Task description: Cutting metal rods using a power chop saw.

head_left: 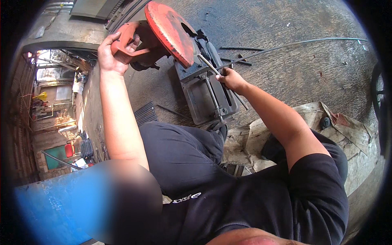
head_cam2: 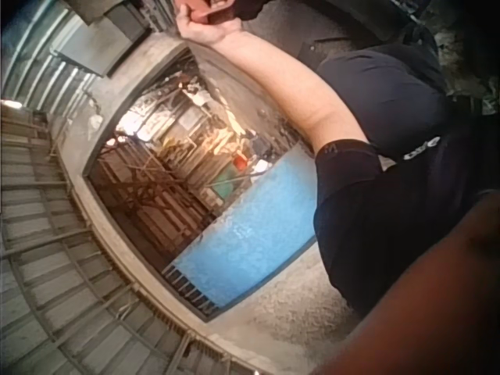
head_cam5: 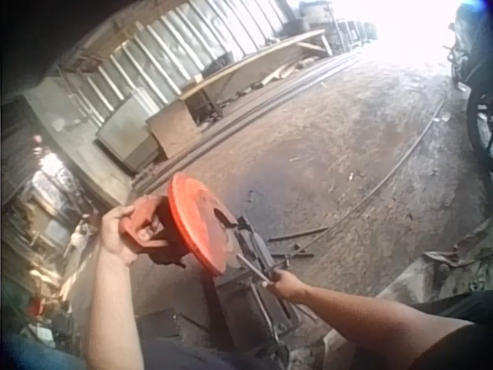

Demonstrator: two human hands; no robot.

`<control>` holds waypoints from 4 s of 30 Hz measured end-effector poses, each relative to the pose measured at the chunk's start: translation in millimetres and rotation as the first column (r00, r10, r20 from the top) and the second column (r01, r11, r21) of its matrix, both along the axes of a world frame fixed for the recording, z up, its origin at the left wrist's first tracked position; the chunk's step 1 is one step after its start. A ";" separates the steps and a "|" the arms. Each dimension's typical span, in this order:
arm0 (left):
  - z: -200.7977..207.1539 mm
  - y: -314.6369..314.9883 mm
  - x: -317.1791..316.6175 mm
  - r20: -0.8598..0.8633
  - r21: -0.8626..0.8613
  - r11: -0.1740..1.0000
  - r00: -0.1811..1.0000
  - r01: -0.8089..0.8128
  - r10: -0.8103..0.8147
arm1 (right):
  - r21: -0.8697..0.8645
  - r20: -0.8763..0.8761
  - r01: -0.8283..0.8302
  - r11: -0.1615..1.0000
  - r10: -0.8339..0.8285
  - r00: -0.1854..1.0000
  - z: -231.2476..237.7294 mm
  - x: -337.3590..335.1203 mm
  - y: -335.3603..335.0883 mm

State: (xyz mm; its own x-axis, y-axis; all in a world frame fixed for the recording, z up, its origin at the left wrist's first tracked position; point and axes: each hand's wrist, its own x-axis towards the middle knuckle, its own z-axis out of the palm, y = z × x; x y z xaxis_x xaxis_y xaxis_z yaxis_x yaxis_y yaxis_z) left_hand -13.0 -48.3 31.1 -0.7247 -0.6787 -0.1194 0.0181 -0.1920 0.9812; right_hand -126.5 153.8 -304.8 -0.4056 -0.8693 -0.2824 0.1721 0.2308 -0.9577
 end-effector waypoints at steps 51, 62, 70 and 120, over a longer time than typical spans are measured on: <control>-2.0 -2.3 -0.7 0.005 -0.009 0.999 0.999 -0.045 0.045 | -0.106 0.310 -0.159 0.982 0.184 0.933 9.7 -13.7 3.9; -3.0 -5.3 -0.7 -0.004 -0.006 0.999 0.999 -0.046 0.046 | -0.072 0.238 -0.076 0.994 0.091 0.967 11.3 -15.3 3.3; -2.1 -0.4 -0.2 0.003 -0.003 1.000 1.000 -0.015 0.015 | -0.081 0.252 -0.032 0.996 0.051 0.966 7.6 -1.3 -2.5; -1.0 4.4 -2.9 -0.004 -0.018 0.996 0.996 -0.085 0.085 | -0.092 0.400 -0.152 0.984 0.176 0.899 -2.2 -5.7 5.6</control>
